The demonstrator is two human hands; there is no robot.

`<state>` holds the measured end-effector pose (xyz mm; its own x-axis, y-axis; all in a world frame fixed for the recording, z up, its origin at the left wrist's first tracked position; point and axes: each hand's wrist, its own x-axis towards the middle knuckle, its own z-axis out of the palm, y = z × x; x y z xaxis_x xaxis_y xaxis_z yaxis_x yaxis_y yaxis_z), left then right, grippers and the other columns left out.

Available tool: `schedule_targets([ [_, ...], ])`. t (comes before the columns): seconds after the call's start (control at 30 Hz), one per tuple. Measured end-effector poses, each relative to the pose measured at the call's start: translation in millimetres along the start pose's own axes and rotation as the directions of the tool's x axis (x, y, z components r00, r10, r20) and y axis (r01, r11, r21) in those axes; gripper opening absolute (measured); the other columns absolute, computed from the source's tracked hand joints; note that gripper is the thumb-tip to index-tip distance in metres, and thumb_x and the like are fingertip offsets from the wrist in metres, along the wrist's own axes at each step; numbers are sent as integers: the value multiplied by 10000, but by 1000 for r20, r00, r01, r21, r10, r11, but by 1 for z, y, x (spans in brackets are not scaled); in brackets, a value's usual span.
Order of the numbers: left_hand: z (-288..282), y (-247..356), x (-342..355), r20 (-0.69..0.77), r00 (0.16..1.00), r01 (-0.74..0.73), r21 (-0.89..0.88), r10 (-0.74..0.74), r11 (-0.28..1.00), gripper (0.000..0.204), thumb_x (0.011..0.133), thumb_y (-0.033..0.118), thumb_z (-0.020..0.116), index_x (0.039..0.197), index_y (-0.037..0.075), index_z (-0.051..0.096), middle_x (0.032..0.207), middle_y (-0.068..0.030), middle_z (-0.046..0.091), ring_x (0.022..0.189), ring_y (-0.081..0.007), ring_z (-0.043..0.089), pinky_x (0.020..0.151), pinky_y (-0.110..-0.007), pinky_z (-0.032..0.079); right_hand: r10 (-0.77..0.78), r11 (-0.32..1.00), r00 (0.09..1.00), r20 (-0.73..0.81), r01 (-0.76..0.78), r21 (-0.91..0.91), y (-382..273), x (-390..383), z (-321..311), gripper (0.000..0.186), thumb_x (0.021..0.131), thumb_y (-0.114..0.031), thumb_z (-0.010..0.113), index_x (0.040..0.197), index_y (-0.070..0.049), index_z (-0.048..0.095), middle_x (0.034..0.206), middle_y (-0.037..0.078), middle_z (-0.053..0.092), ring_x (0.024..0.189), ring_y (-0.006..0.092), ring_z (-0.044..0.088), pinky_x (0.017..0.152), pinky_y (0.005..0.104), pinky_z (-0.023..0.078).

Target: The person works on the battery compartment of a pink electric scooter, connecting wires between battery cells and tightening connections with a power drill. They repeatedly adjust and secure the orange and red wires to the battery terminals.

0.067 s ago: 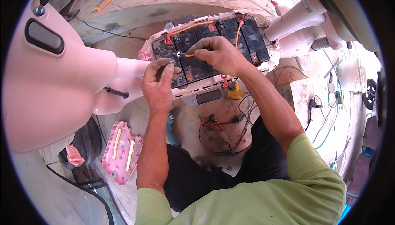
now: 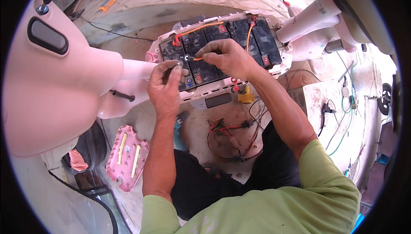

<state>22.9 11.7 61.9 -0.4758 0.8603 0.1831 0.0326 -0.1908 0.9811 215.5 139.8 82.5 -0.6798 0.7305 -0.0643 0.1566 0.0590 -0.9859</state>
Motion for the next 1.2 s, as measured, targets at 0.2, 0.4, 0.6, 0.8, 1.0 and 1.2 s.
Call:
schedule_targets([
  [0.2, -3, -11, 2, 53, 952, -297, 400, 302, 867, 162, 979, 14, 801, 1140, 17, 781, 1106, -34, 697, 953, -117, 657, 825, -273, 541, -51, 996, 999, 3, 51, -71, 3, -3, 15, 248, 1029, -93, 658, 1170, 54, 800, 980, 56, 780, 890, 95, 660, 796, 279, 553],
  [0.4, -6, -10, -1, 80, 970, -240, 503, 232, 831, 198, 979, 35, 809, 1174, 7, 780, 1183, -44, 688, 1061, -117, 667, 904, -277, 552, -118, 988, 993, 0, 117, -105, 4, -5, 18, 225, 1005, -66, 657, 1145, 39, 798, 994, 92, 797, 856, 129, 693, 781, 325, 580],
  [0.6, -8, -20, 1, 52, 999, -25, 358, 6, 933, 181, 979, -22, 770, 1157, 11, 782, 1077, -14, 755, 959, -98, 701, 878, -273, 573, -508, 807, 861, -23, 466, -363, 20, -3, 18, 178, 893, -40, 680, 1024, -4, 795, 952, 183, 758, 943, 385, 750, 848, 460, 604],
  [0.8, -9, -26, 4, 61, 994, 76, 200, -89, 977, 180, 972, -51, 761, 1144, 1, 751, 1071, -26, 769, 958, -104, 727, 894, -260, 589, -567, 761, 824, -18, 515, -396, 24, -9, 17, 152, 875, -21, 705, 1014, -19, 766, 982, 167, 705, 942, 405, 714, 828, 494, 590],
  [1.0, -7, -25, 4, 116, 989, 62, 213, -88, 975, 161, 973, -52, 761, 1120, 10, 740, 1079, -21, 763, 964, -105, 731, 897, -266, 590, -574, 753, 819, -24, 515, -410, 28, -13, 12, 155, 875, -6, 712, 1020, -22, 765, 997, 165, 693, 930, 407, 711, 815, 497, 587],
  [1.2, -8, -22, 0, 146, 986, 47, 237, -83, 970, 139, 968, -20, 773, 1102, 12, 760, 1072, 3, 754, 983, -74, 680, 901, -263, 557, -587, 745, 809, -22, 530, -405, 29, -13, 9, 188, 912, 19, 718, 1092, -6, 766, 1016, 170, 693, 964, 391, 712, 839, 460, 592],
])
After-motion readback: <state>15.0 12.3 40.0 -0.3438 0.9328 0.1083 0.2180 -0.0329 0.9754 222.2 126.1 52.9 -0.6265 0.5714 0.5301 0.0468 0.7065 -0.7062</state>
